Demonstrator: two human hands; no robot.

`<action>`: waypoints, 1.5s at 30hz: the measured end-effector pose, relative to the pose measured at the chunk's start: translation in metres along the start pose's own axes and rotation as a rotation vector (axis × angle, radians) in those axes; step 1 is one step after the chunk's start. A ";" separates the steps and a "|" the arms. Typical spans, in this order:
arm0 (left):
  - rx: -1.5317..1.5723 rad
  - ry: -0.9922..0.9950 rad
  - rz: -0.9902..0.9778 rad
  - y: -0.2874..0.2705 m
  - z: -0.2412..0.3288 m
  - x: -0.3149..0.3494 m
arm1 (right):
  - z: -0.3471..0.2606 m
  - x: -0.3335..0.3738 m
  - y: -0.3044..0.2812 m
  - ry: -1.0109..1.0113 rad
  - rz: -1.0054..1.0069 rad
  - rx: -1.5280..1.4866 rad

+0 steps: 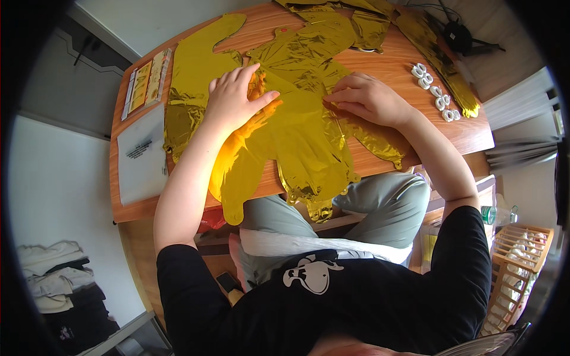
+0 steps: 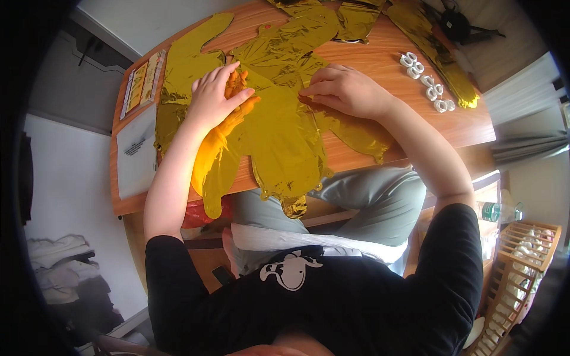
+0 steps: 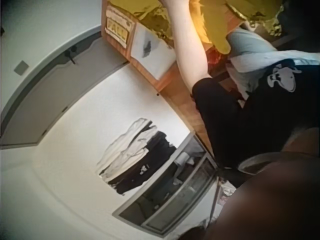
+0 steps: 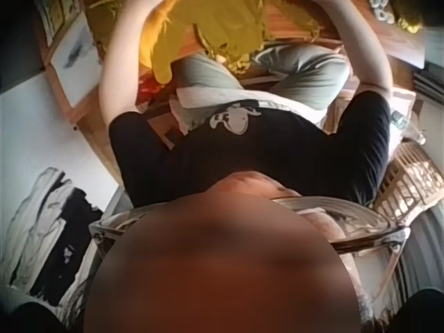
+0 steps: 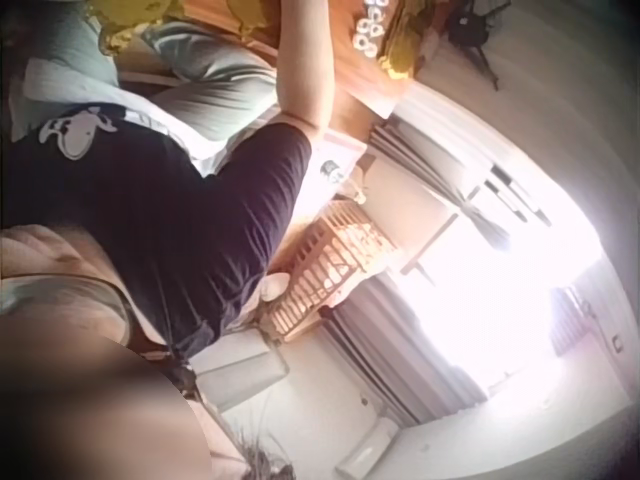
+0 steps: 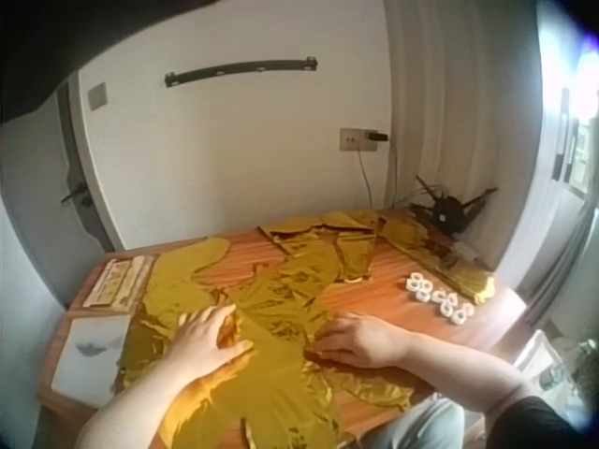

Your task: Organizing and flattening out gold foil party balloons on a desk.

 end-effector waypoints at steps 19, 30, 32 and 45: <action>0.089 0.103 -0.207 -0.004 -0.016 0.003 | 0.000 -0.001 -0.003 0.051 -0.001 -0.003; 0.135 0.072 -0.167 -0.015 -0.019 0.009 | -0.002 -0.004 -0.003 0.079 -0.007 -0.025; 0.106 0.080 -0.133 -0.012 -0.013 0.009 | -0.001 -0.004 -0.002 0.085 -0.004 -0.028; 0.014 0.215 -0.065 0.003 0.006 0.001 | 0.000 -0.006 -0.004 0.046 0.004 -0.030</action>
Point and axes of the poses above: each hand's wrist, its own x-axis away from the middle knuckle, its own y-axis out of the palm, z = x × y, the point moved 2 cm from there along -x, towards the middle knuckle, and after that the axes turned 14 degrees about -x, right-handed, at the moved point
